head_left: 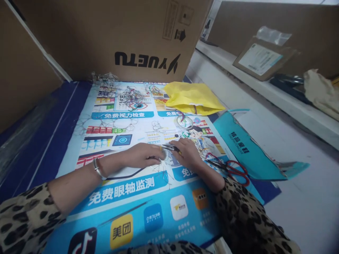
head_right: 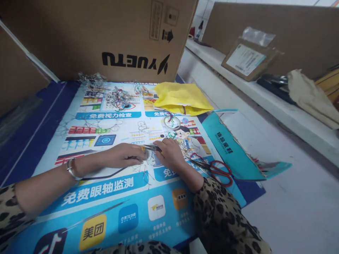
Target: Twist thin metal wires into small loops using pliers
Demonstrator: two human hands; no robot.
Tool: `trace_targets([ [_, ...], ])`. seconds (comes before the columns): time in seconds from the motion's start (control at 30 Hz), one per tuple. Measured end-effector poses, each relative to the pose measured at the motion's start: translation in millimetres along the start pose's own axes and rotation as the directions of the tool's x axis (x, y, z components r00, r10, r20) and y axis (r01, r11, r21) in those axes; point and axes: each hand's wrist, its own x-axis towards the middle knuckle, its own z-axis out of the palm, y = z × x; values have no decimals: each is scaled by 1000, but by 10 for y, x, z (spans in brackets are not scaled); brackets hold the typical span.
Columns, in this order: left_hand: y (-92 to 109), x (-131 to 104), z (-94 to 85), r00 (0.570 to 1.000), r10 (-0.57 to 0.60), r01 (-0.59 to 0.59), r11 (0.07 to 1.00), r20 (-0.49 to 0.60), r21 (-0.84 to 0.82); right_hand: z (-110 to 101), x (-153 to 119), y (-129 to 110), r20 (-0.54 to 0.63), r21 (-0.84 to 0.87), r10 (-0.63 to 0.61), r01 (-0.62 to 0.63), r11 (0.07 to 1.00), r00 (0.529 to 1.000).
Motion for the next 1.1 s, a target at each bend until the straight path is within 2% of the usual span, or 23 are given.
trace_targets([
  [0.13, -7, 15, -32, 1000, -6, 5, 996, -14, -84, 22, -27, 38, -57, 57, -12, 15, 998, 998],
  [0.47, -24, 11, -21, 999, -38, 37, 997, -7, -70, -17, -42, 40, -108, 130, -9, 23, 991, 994],
  [0.67, 63, 2, -48, 996, -59, 62, 997, 61, -49, -165, -113, -31, 9, 106, -26, 25, 994, 1000],
  [0.8, 168, 2, -38, 993, -94, 90, 994, 75, 56, -248, -141, -95, 103, 70, -36, 29, 997, 994],
  [1.1, 251, 9, 36, 965, -261, 254, 946, 9, 200, -203, -142, -78, 92, 27, 54, -57, 998, 994],
])
